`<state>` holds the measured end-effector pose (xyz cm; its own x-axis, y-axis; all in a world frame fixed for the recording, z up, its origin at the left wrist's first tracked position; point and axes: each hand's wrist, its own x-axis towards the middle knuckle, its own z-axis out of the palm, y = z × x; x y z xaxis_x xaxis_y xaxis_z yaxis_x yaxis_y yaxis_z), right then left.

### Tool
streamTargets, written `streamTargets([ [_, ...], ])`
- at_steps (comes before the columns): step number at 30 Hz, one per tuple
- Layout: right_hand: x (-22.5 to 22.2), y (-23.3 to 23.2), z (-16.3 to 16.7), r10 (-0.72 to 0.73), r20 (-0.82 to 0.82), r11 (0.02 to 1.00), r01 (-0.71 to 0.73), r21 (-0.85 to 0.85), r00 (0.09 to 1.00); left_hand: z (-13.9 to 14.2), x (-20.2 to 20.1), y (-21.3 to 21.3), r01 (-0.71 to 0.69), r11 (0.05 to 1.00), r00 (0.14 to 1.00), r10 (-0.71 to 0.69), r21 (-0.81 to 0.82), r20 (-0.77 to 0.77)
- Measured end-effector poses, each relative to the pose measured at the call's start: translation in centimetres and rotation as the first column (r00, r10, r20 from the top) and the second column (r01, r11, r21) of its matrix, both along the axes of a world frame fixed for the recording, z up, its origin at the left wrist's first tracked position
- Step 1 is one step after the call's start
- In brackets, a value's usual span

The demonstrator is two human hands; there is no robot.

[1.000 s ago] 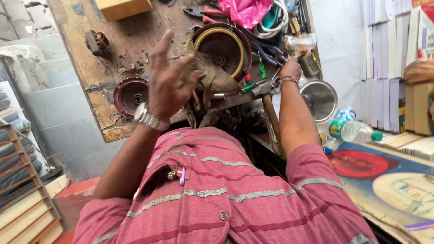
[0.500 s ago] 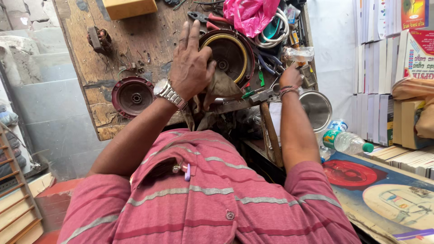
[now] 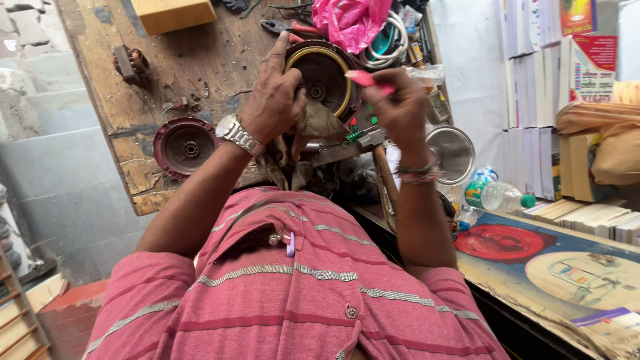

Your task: The person disassembles and reassembles small electromechanical components on a cluttered workbench. They use a hammer to tap a cylindrical part, apply lubricant from a bottle, and fit a bearing into a circular housing. The person also wipes parts with a cloth and handles a stator coil and a metal ring.

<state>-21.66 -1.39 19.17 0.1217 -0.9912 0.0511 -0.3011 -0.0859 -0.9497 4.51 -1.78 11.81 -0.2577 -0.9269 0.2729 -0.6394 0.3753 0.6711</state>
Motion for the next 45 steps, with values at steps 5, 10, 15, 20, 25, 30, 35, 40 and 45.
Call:
streamTargets([
  [5,5.2,1.4,0.0,-0.059,-0.352,0.95,-0.055,-0.307,0.934,0.0,0.0,-0.2,-0.009,1.0,0.999,0.009,-0.01,-0.041],
  [10,6.7,1.4,-0.4,-0.085,-0.538,0.911,-0.153,-0.383,0.839,-0.7,-0.1,-0.2,-0.006,0.999,0.999,0.003,-0.053,-0.05],
  [15,7.1,1.4,-0.5,-0.056,-0.533,0.92,-0.164,-0.355,0.844,-1.3,0.0,-0.2,0.007,0.995,0.999,-0.01,-0.1,-0.033],
  [20,7.5,1.5,-0.2,-0.069,-0.497,0.925,-0.13,-0.356,0.865,-1.4,0.0,-0.2,0.0,0.995,0.999,-0.003,-0.095,-0.034],
  [25,7.8,1.7,0.0,-0.073,-0.493,0.925,-0.125,-0.358,0.867,-1.3,-0.1,-0.2,-0.004,0.996,0.999,0.0,-0.085,-0.038],
  [30,8.1,1.5,-0.4,0.015,-0.518,0.941,-0.187,-0.281,0.855,-1.2,-0.3,-0.4,-0.008,0.996,1.0,0.007,-0.092,-0.01],
  [35,7.9,1.0,-0.8,0.078,-0.512,0.941,-0.233,-0.245,0.856,-1.3,-0.4,-0.5,-0.014,0.999,1.0,0.013,-0.051,-0.019],
  [40,6.9,0.7,-0.5,0.121,-0.601,0.911,-0.329,-0.25,0.79,-1.7,-0.8,-0.6,-0.016,0.993,1.0,0.017,-0.115,0.008],
  [45,6.2,0.9,0.1,0.174,-0.643,0.898,-0.388,-0.207,0.746,-1.9,-1.1,-0.6,-0.029,0.995,1.0,0.03,-0.091,0.0],
])
